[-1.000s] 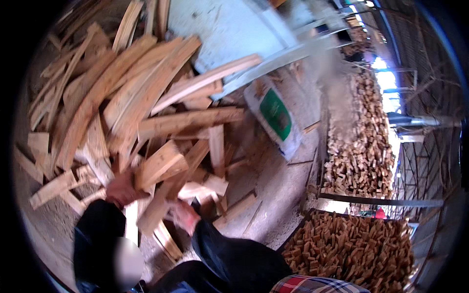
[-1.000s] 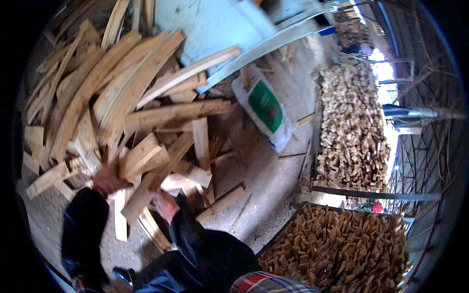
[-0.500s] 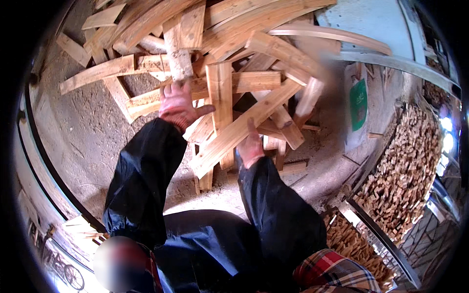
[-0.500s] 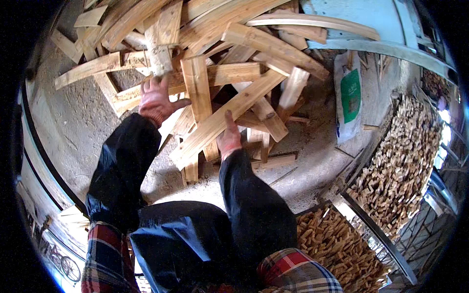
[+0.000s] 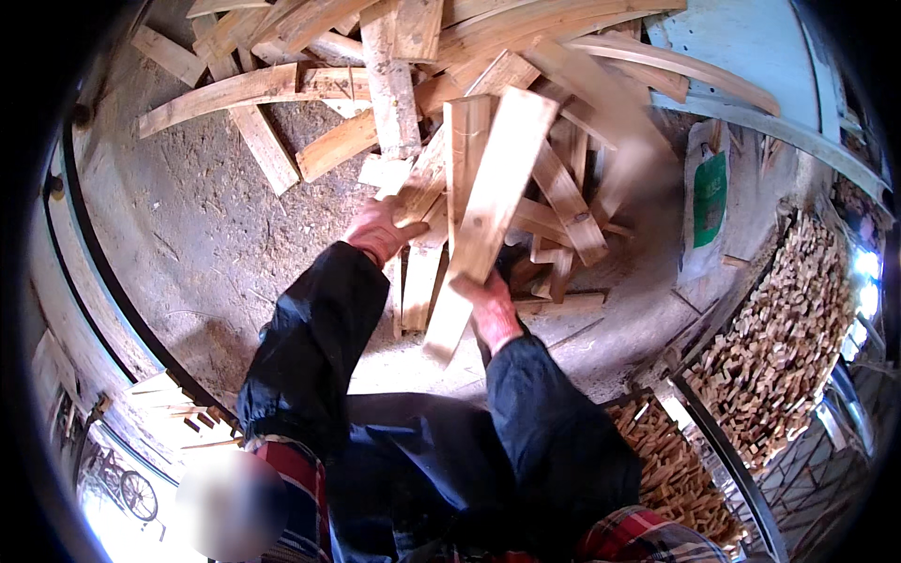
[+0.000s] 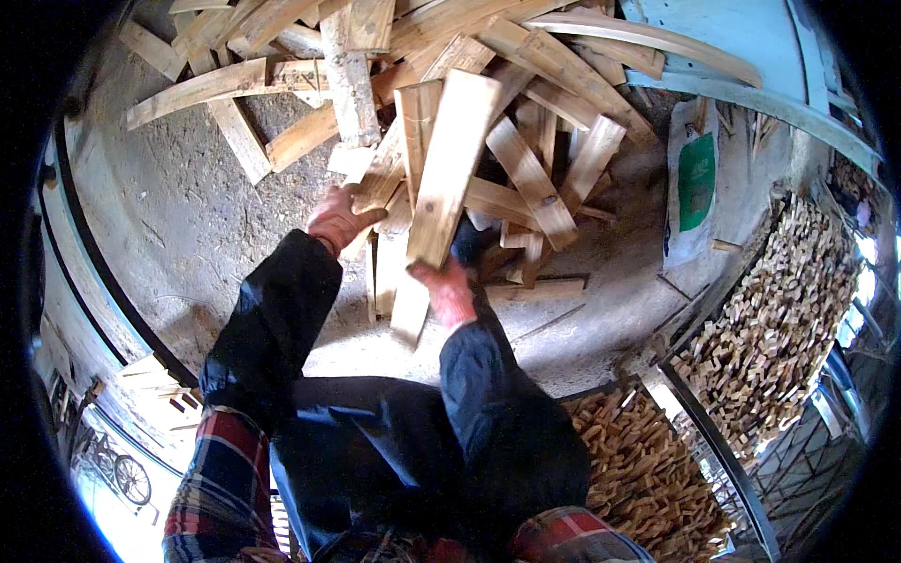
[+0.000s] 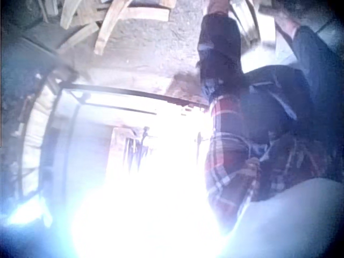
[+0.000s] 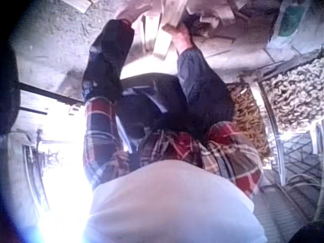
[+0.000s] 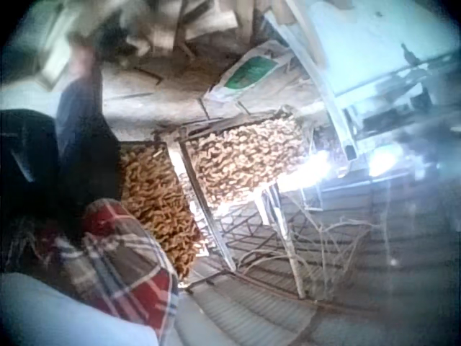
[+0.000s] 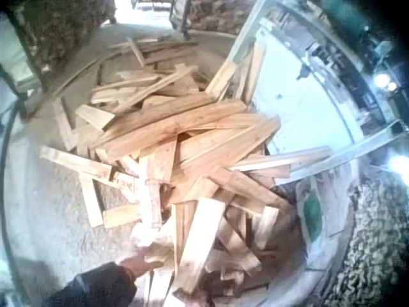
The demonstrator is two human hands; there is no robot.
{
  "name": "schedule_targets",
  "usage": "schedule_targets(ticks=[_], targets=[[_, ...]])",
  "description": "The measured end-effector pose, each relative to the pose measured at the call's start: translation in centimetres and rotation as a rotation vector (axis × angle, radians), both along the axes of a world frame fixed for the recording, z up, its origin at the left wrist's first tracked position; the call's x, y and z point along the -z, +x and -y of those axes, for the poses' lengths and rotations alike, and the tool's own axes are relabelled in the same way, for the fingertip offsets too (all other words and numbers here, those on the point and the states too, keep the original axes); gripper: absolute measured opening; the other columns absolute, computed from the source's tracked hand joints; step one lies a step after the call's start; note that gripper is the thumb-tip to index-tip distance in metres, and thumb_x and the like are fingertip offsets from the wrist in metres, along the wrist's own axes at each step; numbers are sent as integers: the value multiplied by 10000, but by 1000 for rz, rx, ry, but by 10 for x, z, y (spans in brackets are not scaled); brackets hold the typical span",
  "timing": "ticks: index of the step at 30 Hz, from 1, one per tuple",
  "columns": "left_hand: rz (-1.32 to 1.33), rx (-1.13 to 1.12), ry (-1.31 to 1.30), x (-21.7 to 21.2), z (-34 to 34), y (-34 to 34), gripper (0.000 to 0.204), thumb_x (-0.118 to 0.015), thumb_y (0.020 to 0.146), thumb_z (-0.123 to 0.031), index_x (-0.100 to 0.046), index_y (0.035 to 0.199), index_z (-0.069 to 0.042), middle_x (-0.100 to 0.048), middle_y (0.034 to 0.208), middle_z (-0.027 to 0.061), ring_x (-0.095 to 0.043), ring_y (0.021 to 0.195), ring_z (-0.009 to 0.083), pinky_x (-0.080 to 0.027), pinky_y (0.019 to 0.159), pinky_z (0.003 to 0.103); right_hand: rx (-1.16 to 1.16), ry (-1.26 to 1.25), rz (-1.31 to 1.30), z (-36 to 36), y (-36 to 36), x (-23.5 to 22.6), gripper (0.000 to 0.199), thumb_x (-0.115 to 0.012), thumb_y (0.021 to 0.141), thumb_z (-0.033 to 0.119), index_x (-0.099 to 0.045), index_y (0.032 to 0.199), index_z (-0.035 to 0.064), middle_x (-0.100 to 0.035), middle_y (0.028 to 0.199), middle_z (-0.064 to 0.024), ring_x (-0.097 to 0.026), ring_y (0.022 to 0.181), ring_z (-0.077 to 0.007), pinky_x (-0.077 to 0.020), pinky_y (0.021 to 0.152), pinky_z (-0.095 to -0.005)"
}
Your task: The person repeatedly picks up loose wooden planks from a pile on the floor and stacks them onto a metal rack. The person handles the wood by hand, lifting multiple pieces at a time and arranging them vertically on the rack.
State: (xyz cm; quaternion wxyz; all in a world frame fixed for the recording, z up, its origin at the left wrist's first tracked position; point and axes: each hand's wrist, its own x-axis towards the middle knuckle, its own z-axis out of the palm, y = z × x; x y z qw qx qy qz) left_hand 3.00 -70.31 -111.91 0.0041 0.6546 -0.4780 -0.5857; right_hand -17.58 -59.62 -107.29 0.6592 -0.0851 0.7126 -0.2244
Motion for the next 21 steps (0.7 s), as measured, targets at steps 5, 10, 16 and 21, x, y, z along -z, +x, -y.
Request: schedule_targets(ticks=[5, 10, 16, 21], targets=[[-123, -270, -41, 58, -1, -1, 853, -786, 697, -497, -503, 1333, -5, -508, 1312, 255, -487, 1237, 389, -402, 1050, 423, -400, -104, -377, 26, -20, 90, 978, -878, 661, 274, -338, 1412, -44, -591, 1265, -198, -569, 1172, -269, -433, 1011, -336], [-238, -374, -55, 81, -2, -6, 835, -805, 646, -514, -567, 1255, 6, -616, 1190, 231, -563, 1140, 332, -457, 975, 365, -173, 51, 15, 31, -31, 117, 791, -824, 725, 124, -405, 1380, -26, -603, 1253, -157, -593, 1121, -222, -447, 992, -339], [-438, -311, 100, -3, -9, -47, 458, -770, 750, -356, -651, 1031, -14, -676, 963, 156, -646, 915, 232, -511, 805, 363, -80, -21, 255, 5, -2, 48, 557, -756, 755, 19, -562, 1276, 57, -613, 1229, -86, -557, 1156, -217, -450, 1015, -368], [-97, -95, -366, -21, 61, -73, 851, -734, 722, -591, -514, 1324, -30, -477, 1365, 252, -470, 1257, 391, -405, 1037, 449, 156, -106, 271, 57, -43, 51, 454, -667, 866, 198, -509, 1274, 77, -576, 1213, -58, -556, 1140, -228, -458, 1010, -393]])
